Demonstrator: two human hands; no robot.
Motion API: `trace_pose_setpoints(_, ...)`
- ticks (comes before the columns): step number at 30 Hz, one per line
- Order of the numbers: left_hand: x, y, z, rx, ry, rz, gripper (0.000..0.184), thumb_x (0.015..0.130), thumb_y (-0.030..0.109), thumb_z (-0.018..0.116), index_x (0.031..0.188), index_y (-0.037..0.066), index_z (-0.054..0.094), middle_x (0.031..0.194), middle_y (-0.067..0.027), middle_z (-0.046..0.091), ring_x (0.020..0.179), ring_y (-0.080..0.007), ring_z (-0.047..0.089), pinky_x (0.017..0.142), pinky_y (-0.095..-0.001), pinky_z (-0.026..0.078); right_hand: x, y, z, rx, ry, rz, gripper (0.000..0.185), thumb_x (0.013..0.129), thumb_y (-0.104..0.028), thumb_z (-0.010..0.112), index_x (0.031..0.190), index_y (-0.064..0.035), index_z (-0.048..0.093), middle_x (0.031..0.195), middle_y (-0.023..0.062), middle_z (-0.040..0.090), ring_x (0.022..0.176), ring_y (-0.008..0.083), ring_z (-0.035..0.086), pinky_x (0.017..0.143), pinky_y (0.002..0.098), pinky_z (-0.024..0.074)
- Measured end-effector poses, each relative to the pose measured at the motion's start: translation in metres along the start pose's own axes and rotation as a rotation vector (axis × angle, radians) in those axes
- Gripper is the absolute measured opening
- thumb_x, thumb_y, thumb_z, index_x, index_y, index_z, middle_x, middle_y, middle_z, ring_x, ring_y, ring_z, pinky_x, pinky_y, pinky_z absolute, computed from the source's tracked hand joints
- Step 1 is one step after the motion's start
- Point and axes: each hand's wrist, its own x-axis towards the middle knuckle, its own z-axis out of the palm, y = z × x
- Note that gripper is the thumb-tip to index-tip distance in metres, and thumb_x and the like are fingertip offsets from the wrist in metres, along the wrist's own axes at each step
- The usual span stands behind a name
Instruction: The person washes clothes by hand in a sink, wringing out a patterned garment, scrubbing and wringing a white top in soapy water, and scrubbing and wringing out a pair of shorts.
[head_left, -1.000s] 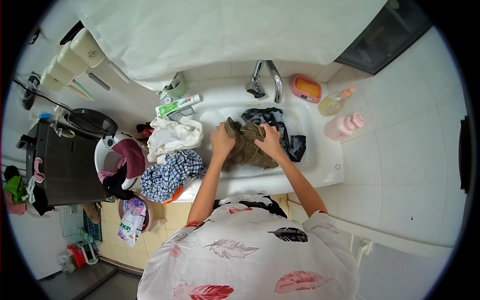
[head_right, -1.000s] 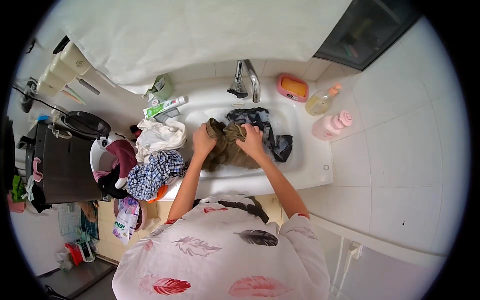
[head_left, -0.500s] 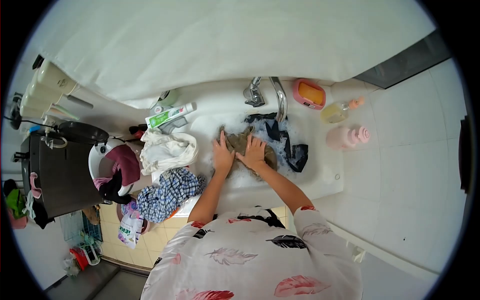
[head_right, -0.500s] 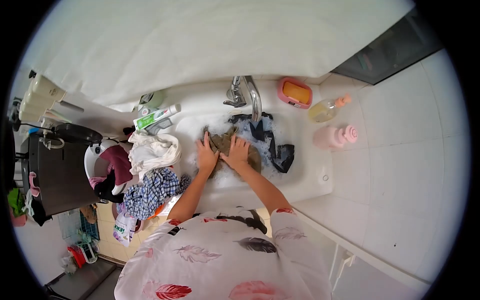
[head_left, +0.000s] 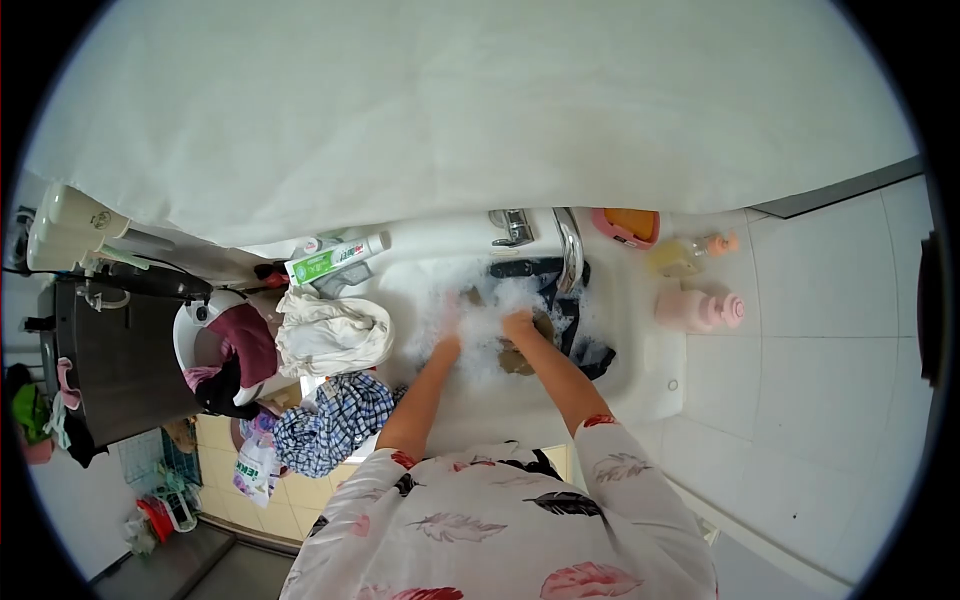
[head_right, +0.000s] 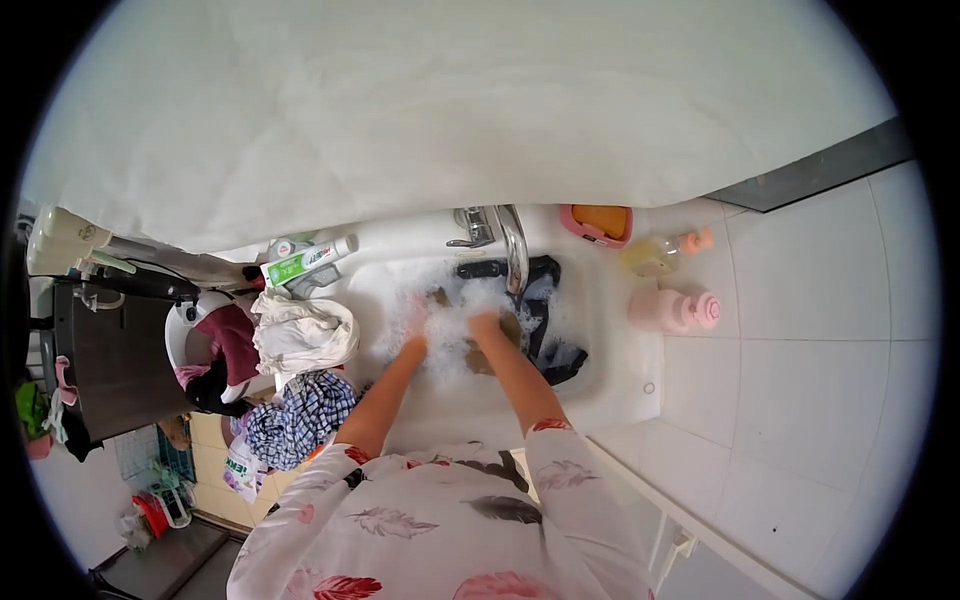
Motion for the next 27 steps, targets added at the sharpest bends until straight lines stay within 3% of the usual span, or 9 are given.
trace_pose_setpoints(2, -0.042, 0.045, -0.029, 0.23, -0.007, 0.052, 0.058, 0.078, 0.004, 0.036, 0.131, 0.004, 0.014, 0.136, -0.0146, 0.019, 0.122, -0.0279, 0.025, 0.1, -0.0324, 0.019, 0.01, 0.014, 0.028, -0.432, 0.008, -0.095, 0.044, 0.081, -0.028, 0.04, 0.119, -0.0066, 0.043, 0.12, 0.0144, 0.043, 0.115, 0.0281, 0.035, 0.097, 0.0428, 0.0204)
trace_pose_setpoints(5, -0.093, 0.1, -0.07, 0.479, -0.049, 0.116, 0.071, 0.072, -0.005, 0.038, 0.133, 0.003, 0.004, 0.138, -0.014, 0.014, 0.124, -0.0294, 0.021, 0.102, -0.0309, 0.017, 0.082, 0.064, 0.137, -0.303, 0.191, -0.056, 0.033, 0.075, -0.027, 0.049, 0.096, -0.0034, 0.057, 0.106, 0.0168, 0.053, 0.101, 0.0307, 0.048, 0.089, 0.0404, 0.0343)
trace_pose_setpoints(9, -0.085, 0.09, -0.062, 0.152, 0.118, 0.074, 0.066, 0.07, -0.003, 0.043, 0.13, -0.001, 0.017, 0.136, -0.0139, 0.019, 0.119, -0.0272, 0.029, 0.096, -0.0351, 0.026, -0.023, -0.005, -0.036, 0.011, 0.0, 0.072, 0.039, 0.069, -0.031, 0.056, 0.095, -0.001, 0.056, 0.1, 0.0195, 0.055, 0.094, 0.0294, 0.054, 0.08, 0.037, 0.0427)
trace_pose_setpoints(11, -0.107, 0.116, -0.076, 0.492, 0.483, 0.308, 0.067, 0.068, 0.0, 0.047, 0.129, -0.001, 0.019, 0.133, -0.018, 0.025, 0.116, -0.0293, 0.034, 0.095, -0.0344, 0.03, -0.049, -0.019, -0.069, 0.105, 0.001, 0.093, 0.047, 0.068, -0.032, 0.057, 0.102, 0.0, 0.051, 0.104, 0.0205, 0.053, 0.097, 0.0307, 0.052, 0.081, 0.0364, 0.0418)
trace_pose_setpoints(15, -0.127, 0.13, -0.092, 0.236, 0.389, 0.102, 0.076, 0.066, 0.01, 0.057, 0.128, -0.005, 0.017, 0.123, -0.0233, 0.036, 0.113, -0.0339, 0.037, 0.094, -0.0357, 0.032, -0.075, -0.01, -0.064, 0.403, 0.113, 0.02, 0.066, 0.063, -0.038, 0.063, 0.112, 0.0024, 0.045, 0.099, 0.0228, 0.055, 0.093, 0.034, 0.053, 0.079, 0.0359, 0.0421)
trace_pose_setpoints(19, -0.126, 0.118, -0.093, 0.211, 0.403, 0.082, 0.072, 0.058, 0.024, 0.067, 0.115, -0.008, 0.037, 0.11, -0.0255, 0.047, 0.103, -0.0362, 0.045, 0.088, -0.0352, 0.037, -0.104, -0.002, -0.066, 0.452, 0.215, -0.087, 0.066, 0.063, -0.039, 0.064, 0.112, 0.0012, 0.045, 0.096, 0.022, 0.056, 0.091, 0.0339, 0.054, 0.077, 0.0363, 0.0425)
trace_pose_setpoints(21, -0.133, 0.12, -0.092, 0.126, 0.294, -0.026, 0.067, 0.056, 0.026, 0.068, 0.108, -0.01, 0.045, 0.106, -0.0263, 0.05, 0.101, -0.0357, 0.047, 0.086, -0.0351, 0.039, -0.122, -0.004, -0.08, 0.495, 0.278, -0.156, 0.05, 0.065, -0.032, 0.063, 0.104, -0.0038, 0.05, 0.083, 0.0216, 0.058, 0.081, 0.0356, 0.055, 0.071, 0.0381, 0.0438)
trace_pose_setpoints(23, -0.145, 0.118, -0.085, 0.025, 0.517, 0.102, 0.052, 0.057, 0.025, 0.066, 0.094, -0.009, 0.053, 0.096, -0.0252, 0.055, 0.093, -0.0334, 0.053, 0.079, -0.0358, 0.042, -0.136, -0.008, -0.092, 0.462, 0.338, -0.221, 0.045, 0.065, -0.029, 0.063, 0.102, -0.0058, 0.051, 0.08, 0.0214, 0.058, 0.079, 0.0362, 0.055, 0.069, 0.0391, 0.0439)
trace_pose_setpoints(27, -0.15, 0.109, -0.088, -0.073, 0.534, 0.07, 0.042, 0.057, 0.022, 0.064, 0.087, -0.007, 0.056, 0.085, -0.0213, 0.059, 0.081, -0.0299, 0.058, 0.072, -0.0357, 0.045, -0.162, -0.017, -0.113, 0.399, 0.437, -0.351, 0.035, 0.064, -0.021, 0.062, 0.094, -0.0085, 0.051, 0.074, 0.0207, 0.057, 0.075, 0.0378, 0.054, 0.065, 0.0417, 0.0435)
